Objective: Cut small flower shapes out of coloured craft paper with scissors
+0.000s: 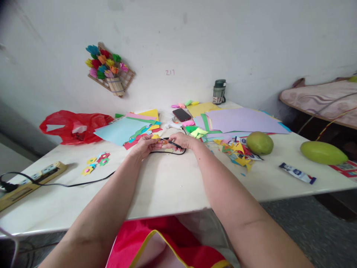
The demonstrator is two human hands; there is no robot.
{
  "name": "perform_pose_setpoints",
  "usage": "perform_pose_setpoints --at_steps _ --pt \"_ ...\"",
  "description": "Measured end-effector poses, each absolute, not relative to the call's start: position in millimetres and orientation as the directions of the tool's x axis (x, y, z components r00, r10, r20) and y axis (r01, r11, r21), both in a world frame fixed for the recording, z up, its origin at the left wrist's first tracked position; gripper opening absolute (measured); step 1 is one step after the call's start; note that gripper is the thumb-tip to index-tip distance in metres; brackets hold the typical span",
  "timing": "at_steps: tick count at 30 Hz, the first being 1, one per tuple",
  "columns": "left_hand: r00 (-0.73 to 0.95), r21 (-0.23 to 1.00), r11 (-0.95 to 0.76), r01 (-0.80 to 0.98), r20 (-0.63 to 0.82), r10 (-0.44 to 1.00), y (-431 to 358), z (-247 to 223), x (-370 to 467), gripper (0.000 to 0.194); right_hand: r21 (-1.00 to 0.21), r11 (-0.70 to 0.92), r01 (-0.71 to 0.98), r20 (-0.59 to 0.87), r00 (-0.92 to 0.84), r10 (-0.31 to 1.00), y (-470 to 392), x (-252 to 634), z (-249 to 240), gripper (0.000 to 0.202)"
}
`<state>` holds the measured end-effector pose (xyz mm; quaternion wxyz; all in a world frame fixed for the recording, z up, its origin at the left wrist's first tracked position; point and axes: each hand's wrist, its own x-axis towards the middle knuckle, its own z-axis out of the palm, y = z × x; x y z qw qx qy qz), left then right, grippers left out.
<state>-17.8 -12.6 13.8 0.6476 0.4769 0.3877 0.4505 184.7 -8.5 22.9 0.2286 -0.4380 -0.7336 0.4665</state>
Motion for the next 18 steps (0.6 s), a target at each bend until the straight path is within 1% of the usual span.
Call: perform_pose_setpoints --at_steps 11,18 --pt "0.323 0.963 0.126 -0.238 -0.043 0.945 -9.6 10.6 -17.8 0.013 -0.872 0.188 0.451 -0.076 -0.505 0.860 -8.5 183.9 22.4 0.038" --pt "0.316 0.962 0.131 -0.240 -0.050 0.947 -8.7 8.4 -18.5 0.011 -0.869 0.185 0.460 -0.088 -0.510 0.856 -7.7 183.3 22.2 0.037"
